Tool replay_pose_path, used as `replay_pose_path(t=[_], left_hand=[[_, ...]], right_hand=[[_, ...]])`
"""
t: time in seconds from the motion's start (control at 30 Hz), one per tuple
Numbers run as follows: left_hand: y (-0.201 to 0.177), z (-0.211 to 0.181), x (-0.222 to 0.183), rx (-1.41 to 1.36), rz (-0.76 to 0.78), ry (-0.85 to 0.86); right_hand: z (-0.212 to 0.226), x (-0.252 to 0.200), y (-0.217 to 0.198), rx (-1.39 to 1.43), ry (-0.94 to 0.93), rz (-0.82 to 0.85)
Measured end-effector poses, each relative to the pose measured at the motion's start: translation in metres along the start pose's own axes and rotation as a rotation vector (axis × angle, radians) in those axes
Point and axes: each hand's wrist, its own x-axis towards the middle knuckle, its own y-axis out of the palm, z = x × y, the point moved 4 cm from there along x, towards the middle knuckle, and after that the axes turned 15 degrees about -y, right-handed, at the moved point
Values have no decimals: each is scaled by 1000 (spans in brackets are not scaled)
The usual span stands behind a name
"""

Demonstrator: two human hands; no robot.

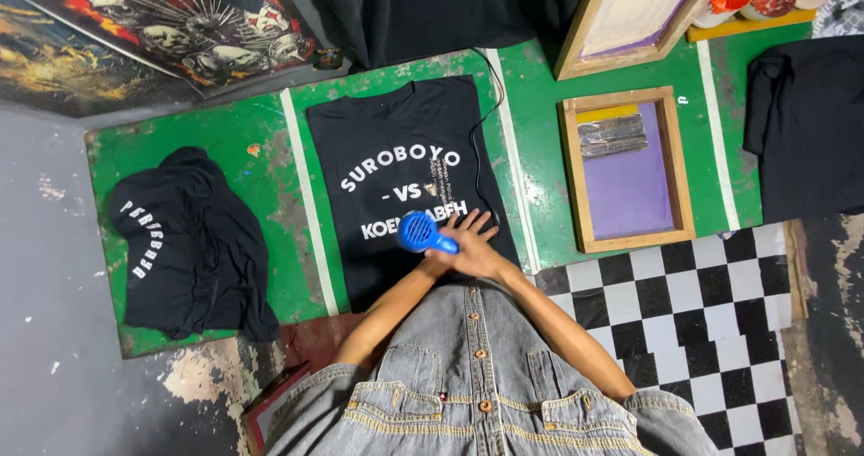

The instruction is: Apply ink through a screen onto a t-shirt and then dry the ink using a hair dryer.

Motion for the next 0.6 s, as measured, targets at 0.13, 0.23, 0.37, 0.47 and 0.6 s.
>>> replay_pose_path(t=[0.13, 0.23, 0.37, 0.47, 0.6], left_hand=[[-11, 13, -6, -5, -154, 64], [-22, 30, -13, -8, -247, 110], [-50, 84, -18, -140, 15, -29], [-49, 110, -18, -165, -29, -163], [-52, 96, -16, -146, -95, -146]], right_hand=[[36, 4, -26, 156, 9, -43], [48, 6, -64, 130, 220, -358], [0, -15, -100, 30, 353, -603], [1, -26, -120, 82, 388, -792], [-12, -21, -114, 51, 432, -787]])
